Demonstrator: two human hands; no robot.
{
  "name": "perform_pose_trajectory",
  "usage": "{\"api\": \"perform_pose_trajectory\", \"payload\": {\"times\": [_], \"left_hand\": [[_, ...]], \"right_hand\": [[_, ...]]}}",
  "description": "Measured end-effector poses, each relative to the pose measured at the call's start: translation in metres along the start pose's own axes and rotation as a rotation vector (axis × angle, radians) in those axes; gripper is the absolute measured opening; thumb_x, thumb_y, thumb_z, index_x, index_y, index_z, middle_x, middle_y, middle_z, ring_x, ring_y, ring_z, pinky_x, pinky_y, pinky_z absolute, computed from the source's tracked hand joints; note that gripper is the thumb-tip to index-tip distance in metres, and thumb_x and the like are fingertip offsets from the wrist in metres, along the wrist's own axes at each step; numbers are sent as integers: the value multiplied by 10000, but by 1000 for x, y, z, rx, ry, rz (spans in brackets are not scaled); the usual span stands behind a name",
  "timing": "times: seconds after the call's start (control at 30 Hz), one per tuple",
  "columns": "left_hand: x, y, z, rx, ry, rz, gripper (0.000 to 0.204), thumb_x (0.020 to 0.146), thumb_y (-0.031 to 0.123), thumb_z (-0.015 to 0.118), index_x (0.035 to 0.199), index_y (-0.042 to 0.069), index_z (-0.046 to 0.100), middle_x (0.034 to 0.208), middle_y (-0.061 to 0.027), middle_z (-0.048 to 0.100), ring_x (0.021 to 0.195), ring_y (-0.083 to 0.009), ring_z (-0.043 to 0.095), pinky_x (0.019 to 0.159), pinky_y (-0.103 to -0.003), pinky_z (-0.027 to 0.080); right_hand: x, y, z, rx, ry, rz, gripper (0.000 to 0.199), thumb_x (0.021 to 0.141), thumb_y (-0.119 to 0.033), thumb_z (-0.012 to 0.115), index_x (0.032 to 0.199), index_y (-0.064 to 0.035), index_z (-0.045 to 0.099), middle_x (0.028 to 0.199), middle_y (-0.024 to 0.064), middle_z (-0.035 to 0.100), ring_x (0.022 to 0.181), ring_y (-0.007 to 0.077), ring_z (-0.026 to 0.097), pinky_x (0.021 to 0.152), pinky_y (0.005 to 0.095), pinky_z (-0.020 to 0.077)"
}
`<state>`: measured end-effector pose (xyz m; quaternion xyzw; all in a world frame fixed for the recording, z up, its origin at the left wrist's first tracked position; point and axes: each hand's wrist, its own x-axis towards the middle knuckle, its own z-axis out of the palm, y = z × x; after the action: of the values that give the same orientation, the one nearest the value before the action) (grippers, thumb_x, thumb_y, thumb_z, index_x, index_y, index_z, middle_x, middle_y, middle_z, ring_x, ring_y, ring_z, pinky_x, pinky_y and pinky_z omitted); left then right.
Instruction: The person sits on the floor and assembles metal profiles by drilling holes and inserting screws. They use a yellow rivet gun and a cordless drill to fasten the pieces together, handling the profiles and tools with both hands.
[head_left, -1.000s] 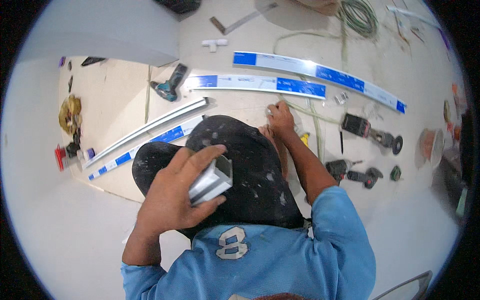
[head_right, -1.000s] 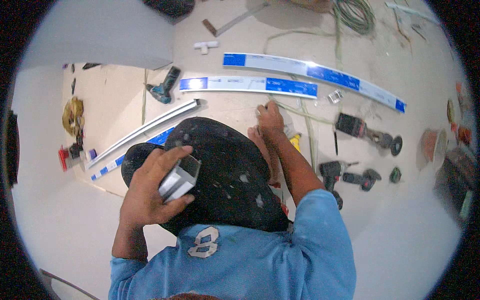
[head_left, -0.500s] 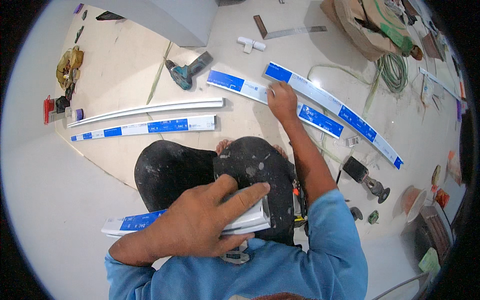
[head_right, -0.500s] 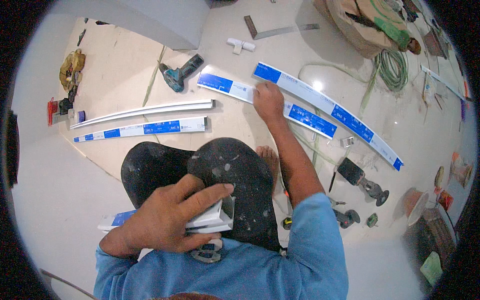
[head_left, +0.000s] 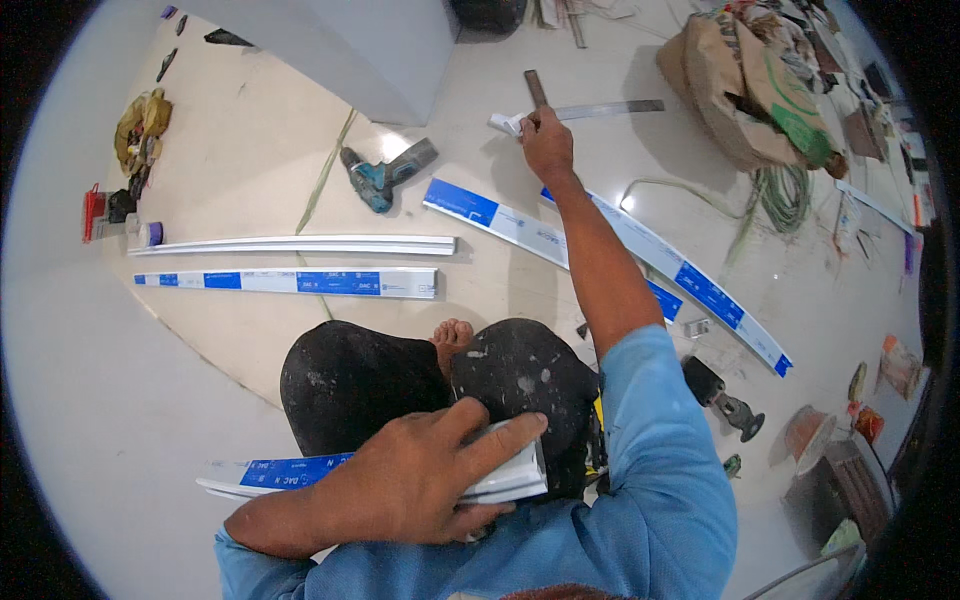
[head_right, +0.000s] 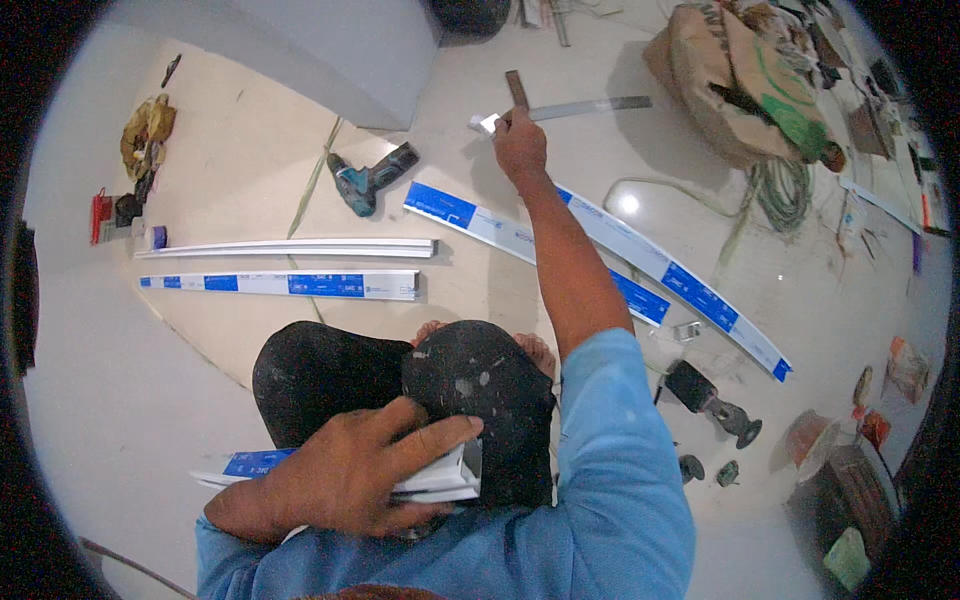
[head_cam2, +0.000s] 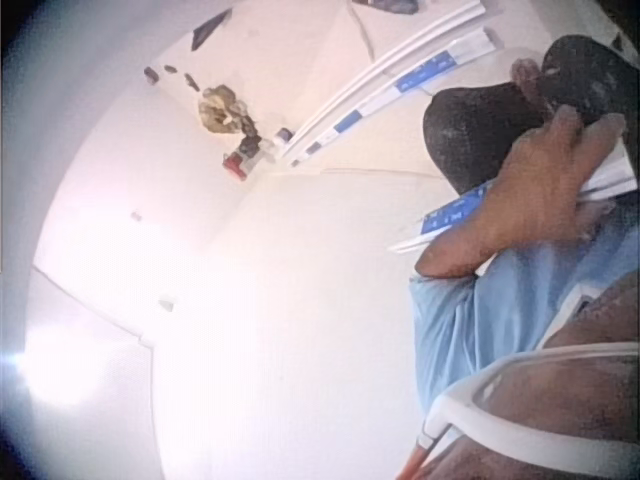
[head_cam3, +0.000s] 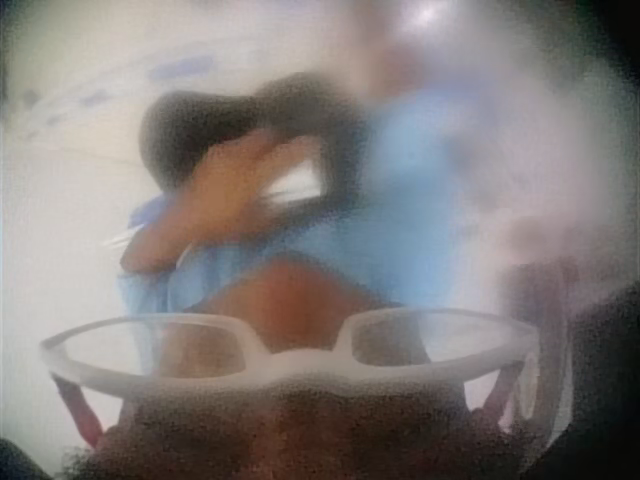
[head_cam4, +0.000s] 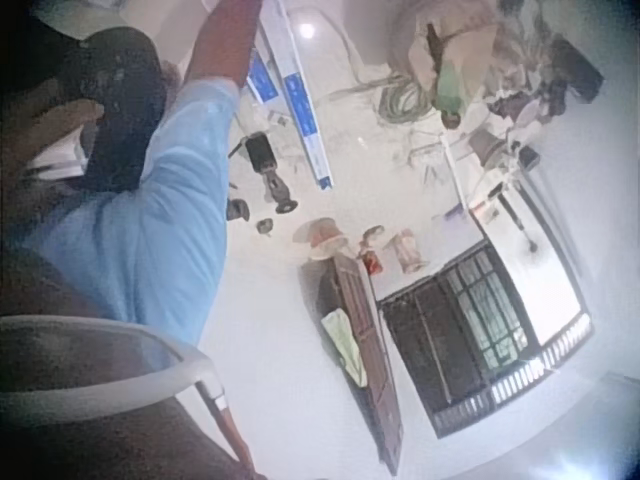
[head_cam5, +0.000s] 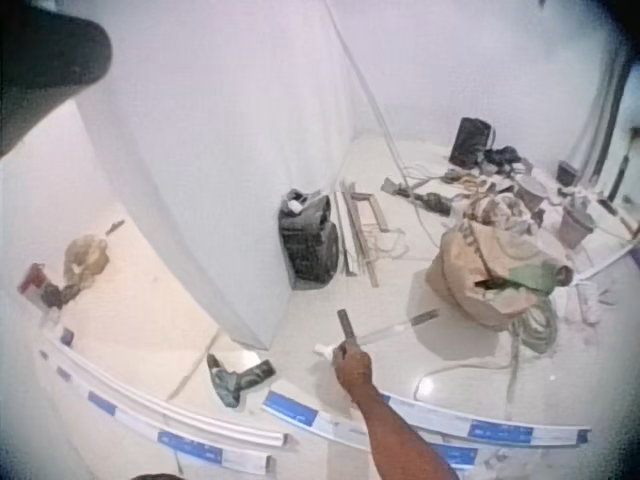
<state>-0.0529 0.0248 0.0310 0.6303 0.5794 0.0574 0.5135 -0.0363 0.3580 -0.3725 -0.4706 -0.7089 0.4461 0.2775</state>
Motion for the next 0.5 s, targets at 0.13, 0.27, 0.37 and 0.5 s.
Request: {"api": "perform_pose_trajectory", "payload": {"times": [0.13,0.27,0.37,0.5], "left_hand": [[6,6,0,41,0,28,933,837,351,924,1647,213,481,1122,-169,633,950,-383,741,798,-473,659],[16,23,0,142,-5,69,918,829,341,923,1632,205,498,1084,-179,655,988,-399,747,841,-477,648],[24,31,4,126,15,192,898,821,309,929,1616,195,528,1149,-175,686,1032,-400,743,915,-492,628],[30,35,13,37,52,402,909,779,177,919,1613,149,558,1497,-203,671,1364,-400,662,1171,-486,519]], "right_hand": [[-66,-70,-94,529,-43,70,188,1069,-118,731,1097,67,714,995,145,777,860,187,786,733,318,681],[-145,-125,-180,645,66,31,178,1033,-90,775,1111,58,714,961,133,773,840,180,782,738,329,689],[-212,-163,-240,671,171,-20,165,1023,-48,782,1132,57,714,962,123,769,831,171,769,753,328,686],[-301,-199,-292,757,274,-89,183,1004,-17,798,1153,49,713,993,116,767,873,155,762,778,329,682]]}}
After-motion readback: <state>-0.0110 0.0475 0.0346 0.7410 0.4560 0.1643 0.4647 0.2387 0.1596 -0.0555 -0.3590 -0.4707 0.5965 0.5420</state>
